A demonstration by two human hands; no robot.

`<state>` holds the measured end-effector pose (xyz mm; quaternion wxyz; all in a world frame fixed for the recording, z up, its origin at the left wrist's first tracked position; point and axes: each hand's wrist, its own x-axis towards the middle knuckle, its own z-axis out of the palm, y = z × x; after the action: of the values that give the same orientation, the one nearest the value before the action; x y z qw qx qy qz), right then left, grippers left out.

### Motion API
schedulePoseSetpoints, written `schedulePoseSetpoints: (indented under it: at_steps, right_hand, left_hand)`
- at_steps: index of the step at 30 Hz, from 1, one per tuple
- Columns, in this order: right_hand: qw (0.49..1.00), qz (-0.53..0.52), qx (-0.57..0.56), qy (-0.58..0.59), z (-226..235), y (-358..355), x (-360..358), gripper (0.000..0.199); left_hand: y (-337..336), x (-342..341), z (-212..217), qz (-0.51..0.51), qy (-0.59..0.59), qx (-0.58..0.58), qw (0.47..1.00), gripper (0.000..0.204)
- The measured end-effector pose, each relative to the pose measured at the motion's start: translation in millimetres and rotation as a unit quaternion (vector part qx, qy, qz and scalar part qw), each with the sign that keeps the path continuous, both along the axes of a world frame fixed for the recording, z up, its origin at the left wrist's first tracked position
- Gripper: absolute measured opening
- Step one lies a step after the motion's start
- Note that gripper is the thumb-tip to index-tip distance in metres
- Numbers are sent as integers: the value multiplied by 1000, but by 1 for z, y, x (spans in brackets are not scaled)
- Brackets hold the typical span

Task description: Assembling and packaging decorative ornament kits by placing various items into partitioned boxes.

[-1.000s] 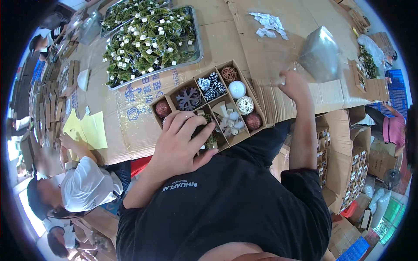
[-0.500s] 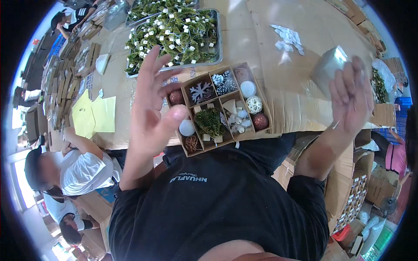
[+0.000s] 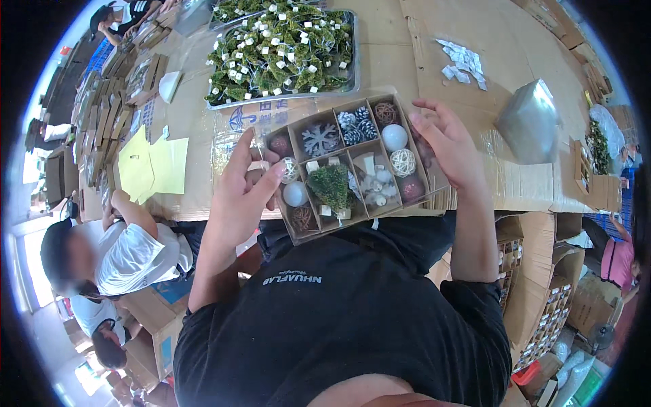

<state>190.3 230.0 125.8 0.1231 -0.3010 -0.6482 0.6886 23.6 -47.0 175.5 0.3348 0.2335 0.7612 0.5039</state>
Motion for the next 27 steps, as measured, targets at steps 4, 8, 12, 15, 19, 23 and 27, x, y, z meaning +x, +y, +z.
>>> schedulePoseSetpoints:
  at_steps: [4, 8, 12, 15, 19, 23, 27]
  right_hand:
    - [999, 2, 50, -12, 10, -12, 8, 47]
    - [984, 39, 171, -30, 7, -20, 19, 41]
    - [976, -10, 215, -37, 6, -36, 15, 37]
    - [932, 27, 340, -120, 8, -34, 14, 39]
    - [919, 92, 322, -210, 19, -35, 1, 46]
    - [994, 62, 71, -53, 13, -28, 12, 48]
    - [993, 65, -72, 73, 35, -47, 8, 42]
  left_hand:
    - [-5, 5, 9, 0, 28, -35, 999, 78]
    - [-11, 4, 2, -3, 68, -83, 994, 68]
    - [-12, 4, -31, 1, 9, -49, 999, 49]
    - [-7, 5, -46, -20, 15, -36, 999, 42]
    - [-17, -5, -78, -46, 115, -34, 992, 47]
    - [-13, 5, -46, 25, -64, 172, 983, 42]
    - [-21, -3, -18, 55, -215, 232, 947, 40]
